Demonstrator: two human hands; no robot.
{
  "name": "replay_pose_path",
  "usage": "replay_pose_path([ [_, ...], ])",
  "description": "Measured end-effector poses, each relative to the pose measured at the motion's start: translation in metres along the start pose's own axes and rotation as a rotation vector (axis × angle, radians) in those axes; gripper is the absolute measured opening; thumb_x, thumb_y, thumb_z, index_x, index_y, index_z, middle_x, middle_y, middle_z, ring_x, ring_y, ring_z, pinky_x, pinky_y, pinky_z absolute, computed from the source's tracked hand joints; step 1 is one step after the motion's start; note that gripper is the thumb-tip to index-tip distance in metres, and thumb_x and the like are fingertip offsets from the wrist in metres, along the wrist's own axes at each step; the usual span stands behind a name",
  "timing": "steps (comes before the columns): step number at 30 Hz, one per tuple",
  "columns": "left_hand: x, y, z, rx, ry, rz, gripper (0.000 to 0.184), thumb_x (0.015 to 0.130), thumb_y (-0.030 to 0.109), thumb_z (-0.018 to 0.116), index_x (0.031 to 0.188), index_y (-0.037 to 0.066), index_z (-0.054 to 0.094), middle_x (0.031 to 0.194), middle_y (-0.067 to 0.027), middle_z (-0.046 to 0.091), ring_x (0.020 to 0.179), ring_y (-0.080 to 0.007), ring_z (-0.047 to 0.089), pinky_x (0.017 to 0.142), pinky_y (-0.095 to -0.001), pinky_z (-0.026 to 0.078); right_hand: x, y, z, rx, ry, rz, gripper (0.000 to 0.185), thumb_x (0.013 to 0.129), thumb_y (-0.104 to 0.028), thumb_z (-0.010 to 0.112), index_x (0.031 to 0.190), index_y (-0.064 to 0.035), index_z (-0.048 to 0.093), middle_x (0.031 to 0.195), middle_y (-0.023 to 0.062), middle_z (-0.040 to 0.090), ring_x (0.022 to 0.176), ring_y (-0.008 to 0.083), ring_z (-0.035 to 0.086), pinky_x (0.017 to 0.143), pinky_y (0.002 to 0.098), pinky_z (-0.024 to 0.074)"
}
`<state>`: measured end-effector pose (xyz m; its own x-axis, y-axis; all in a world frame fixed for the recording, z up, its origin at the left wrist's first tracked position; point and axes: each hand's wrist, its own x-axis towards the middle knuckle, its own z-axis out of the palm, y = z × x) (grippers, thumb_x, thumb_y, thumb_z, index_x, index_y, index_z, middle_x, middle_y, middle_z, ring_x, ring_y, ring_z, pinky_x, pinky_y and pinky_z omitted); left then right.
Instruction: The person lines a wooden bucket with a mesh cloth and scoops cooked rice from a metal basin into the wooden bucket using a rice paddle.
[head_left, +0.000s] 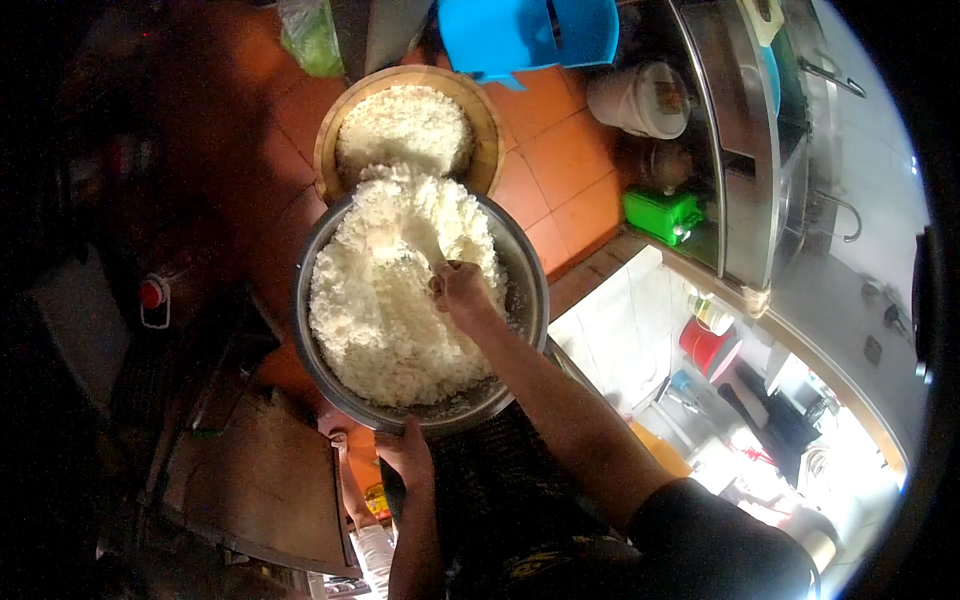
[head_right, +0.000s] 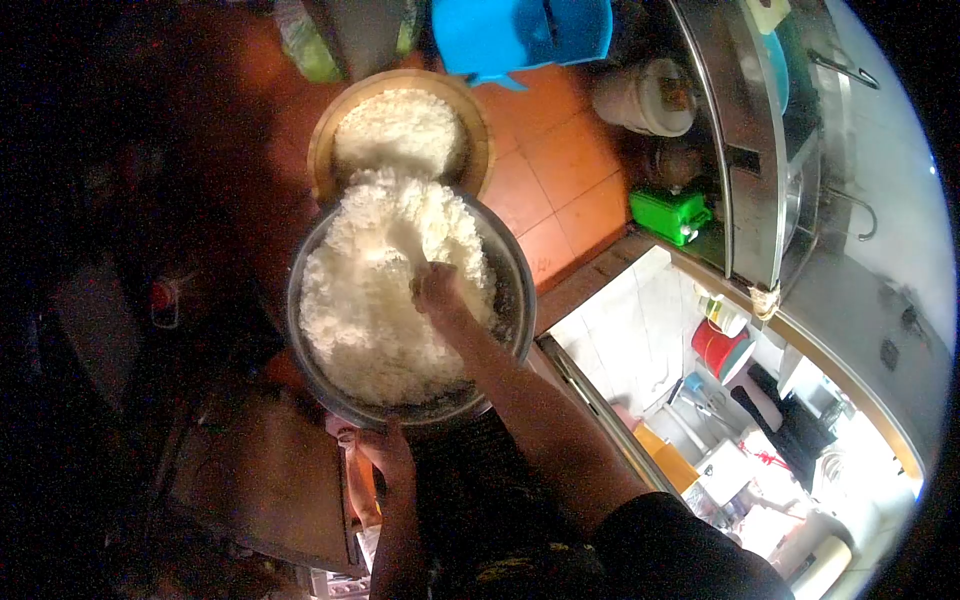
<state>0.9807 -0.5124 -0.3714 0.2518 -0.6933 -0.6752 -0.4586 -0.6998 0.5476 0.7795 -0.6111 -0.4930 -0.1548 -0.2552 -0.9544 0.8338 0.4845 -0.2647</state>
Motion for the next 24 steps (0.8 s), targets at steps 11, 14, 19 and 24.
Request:
replay_pose_path([
  [11,0.000,-0.020,0.000,-0.083,0.027,-0.014,0.017,0.074,0.003,0.062,0.081,-0.007,0.050,0.075,-0.0101,0.055,0.063,-0.0194,0.051,0.061,-0.0302,0.042,-0.037,-0.042,0.001,-0.365,0.100,0.032,0.020,0.097,-0.017,0.048,0.089,0.0005,0.050,0.061,0.0054,0.048,0.043,0.0115,0.037,0.041,0.0304,0.0276],
  [14,0.000,-0.039,0.003,-0.043,0.021,0.005,0.016,0.074,0.002,0.061,0.080,-0.005,0.049,0.071,-0.0073,0.053,0.060,-0.0179,0.050,0.057,-0.0290,0.040,-0.008,-0.015,-0.030,-0.481,0.077,0.084,0.019,0.097,-0.017,0.048,0.087,-0.0006,0.050,0.062,0.0057,0.048,0.043,0.0113,0.037,0.040,0.0307,0.0282],
  [19,0.001,-0.027,0.003,-0.088,0.035,-0.010,0.015,0.074,0.001,0.060,0.076,-0.003,0.046,0.067,-0.0052,0.050,0.056,-0.0159,0.046,0.053,-0.0289,0.037,0.019,0.033,-0.083,-0.940,-0.325,-0.090,0.016,0.092,-0.014,0.053,0.083,-0.0014,0.050,0.065,0.0054,0.049,0.047,0.0117,0.041,0.040,0.0286,0.0329],
  [24,0.001,-0.033,0.001,-0.047,0.012,0.033,0.014,0.074,0.000,0.059,0.075,-0.003,0.045,0.067,-0.0035,0.049,0.056,-0.0157,0.044,0.054,-0.0280,0.036,-0.051,-0.009,-0.130,-1.110,-0.641,-0.527,0.018,0.091,-0.014,0.056,0.081,-0.0001,0.053,0.064,0.0039,0.048,0.048,0.0121,0.046,0.042,0.0253,0.0382],
])
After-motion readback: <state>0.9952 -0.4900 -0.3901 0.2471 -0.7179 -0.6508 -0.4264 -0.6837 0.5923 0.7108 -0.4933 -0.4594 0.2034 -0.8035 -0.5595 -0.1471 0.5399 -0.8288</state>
